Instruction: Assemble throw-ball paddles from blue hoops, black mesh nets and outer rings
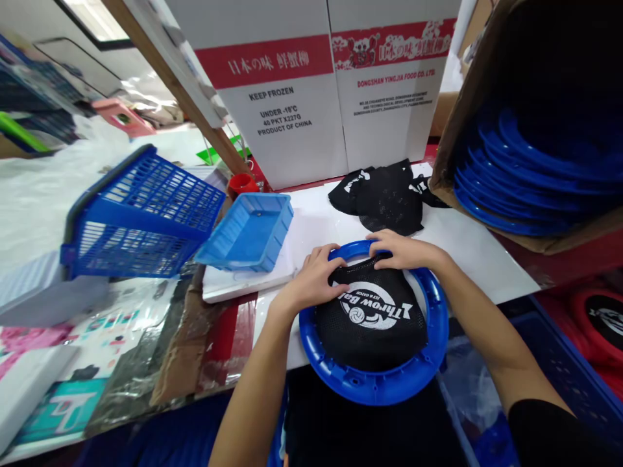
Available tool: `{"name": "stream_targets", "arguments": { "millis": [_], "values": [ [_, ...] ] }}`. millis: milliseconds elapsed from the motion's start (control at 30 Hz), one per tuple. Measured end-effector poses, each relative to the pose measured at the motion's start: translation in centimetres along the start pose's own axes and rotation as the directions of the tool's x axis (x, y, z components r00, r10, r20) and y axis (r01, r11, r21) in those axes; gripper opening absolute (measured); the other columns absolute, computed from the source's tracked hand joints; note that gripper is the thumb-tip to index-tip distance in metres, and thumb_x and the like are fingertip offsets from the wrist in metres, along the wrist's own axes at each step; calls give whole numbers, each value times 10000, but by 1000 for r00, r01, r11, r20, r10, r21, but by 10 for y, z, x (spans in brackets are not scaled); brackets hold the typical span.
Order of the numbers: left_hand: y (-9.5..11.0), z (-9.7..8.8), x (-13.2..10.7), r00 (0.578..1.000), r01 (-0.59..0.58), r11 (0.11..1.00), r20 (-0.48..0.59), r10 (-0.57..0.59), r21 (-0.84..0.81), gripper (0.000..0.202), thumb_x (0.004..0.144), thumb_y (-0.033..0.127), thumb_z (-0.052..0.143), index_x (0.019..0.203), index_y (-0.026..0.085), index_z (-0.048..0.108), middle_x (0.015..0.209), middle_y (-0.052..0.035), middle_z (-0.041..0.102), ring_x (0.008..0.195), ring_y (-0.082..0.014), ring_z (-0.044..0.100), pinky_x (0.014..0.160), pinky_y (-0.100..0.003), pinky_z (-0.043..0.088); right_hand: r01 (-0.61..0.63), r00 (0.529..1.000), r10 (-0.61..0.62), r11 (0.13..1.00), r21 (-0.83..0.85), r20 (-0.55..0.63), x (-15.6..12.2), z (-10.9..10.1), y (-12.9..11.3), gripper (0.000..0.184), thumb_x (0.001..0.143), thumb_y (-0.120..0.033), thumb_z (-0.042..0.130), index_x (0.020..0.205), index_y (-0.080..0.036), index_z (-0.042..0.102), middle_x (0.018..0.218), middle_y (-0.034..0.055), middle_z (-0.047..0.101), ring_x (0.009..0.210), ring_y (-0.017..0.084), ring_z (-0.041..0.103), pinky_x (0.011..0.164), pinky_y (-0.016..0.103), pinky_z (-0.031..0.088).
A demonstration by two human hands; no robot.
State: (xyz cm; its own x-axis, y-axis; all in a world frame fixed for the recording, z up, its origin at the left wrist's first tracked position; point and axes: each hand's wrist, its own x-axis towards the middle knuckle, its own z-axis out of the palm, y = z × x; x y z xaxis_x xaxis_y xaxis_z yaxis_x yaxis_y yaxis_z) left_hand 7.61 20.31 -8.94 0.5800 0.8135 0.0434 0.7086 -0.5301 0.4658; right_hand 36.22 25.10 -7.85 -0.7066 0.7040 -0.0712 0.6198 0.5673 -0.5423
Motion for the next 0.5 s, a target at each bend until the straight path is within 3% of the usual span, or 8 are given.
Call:
{"name": "stream_targets", "arguments": {
  "millis": [167,333,433,500],
  "values": [
    [-2,-4,-1,1000,13,996,13,-12,-85,396,734,493,881,940,217,687,1358,-126,510,1283,-367,498,1130,-590,449,93,995,-95,995,35,34,5,10,-7,142,867,-235,761,1006,-260,769,1542,81,531,1469,348,434,1220,556,371],
    [-6,-3,4,998,-4,978,-57,-8,-209,154,897,363,710,877,215,673,1212,-106,583,1188,-287,572,1101,-498,477,94,996,-93,991,94,-18,9,9,-6,110,827,-249,784,898,-221,703,1453,109,617,1383,331,536,1160,509,429],
    [-6,-5,6,995,-7,965,-101,-21,-263,143,903,361,686,865,223,683,1032,-72,677,1034,-255,626,1019,-460,513,106,994,-97,975,194,-57,11,5,-2,152,845,-329,763,854,-218,660,1349,107,695,1304,315,608,1133,482,442],
    [-6,-6,6,989,49,943,-118,-92,-329,157,891,374,684,851,222,693,939,-49,717,944,-238,649,947,-427,534,103,993,-84,955,279,-78,11,3,0,194,872,-401,724,877,-219,656,1312,103,722,1256,300,645,1116,471,450]
  ]
}}
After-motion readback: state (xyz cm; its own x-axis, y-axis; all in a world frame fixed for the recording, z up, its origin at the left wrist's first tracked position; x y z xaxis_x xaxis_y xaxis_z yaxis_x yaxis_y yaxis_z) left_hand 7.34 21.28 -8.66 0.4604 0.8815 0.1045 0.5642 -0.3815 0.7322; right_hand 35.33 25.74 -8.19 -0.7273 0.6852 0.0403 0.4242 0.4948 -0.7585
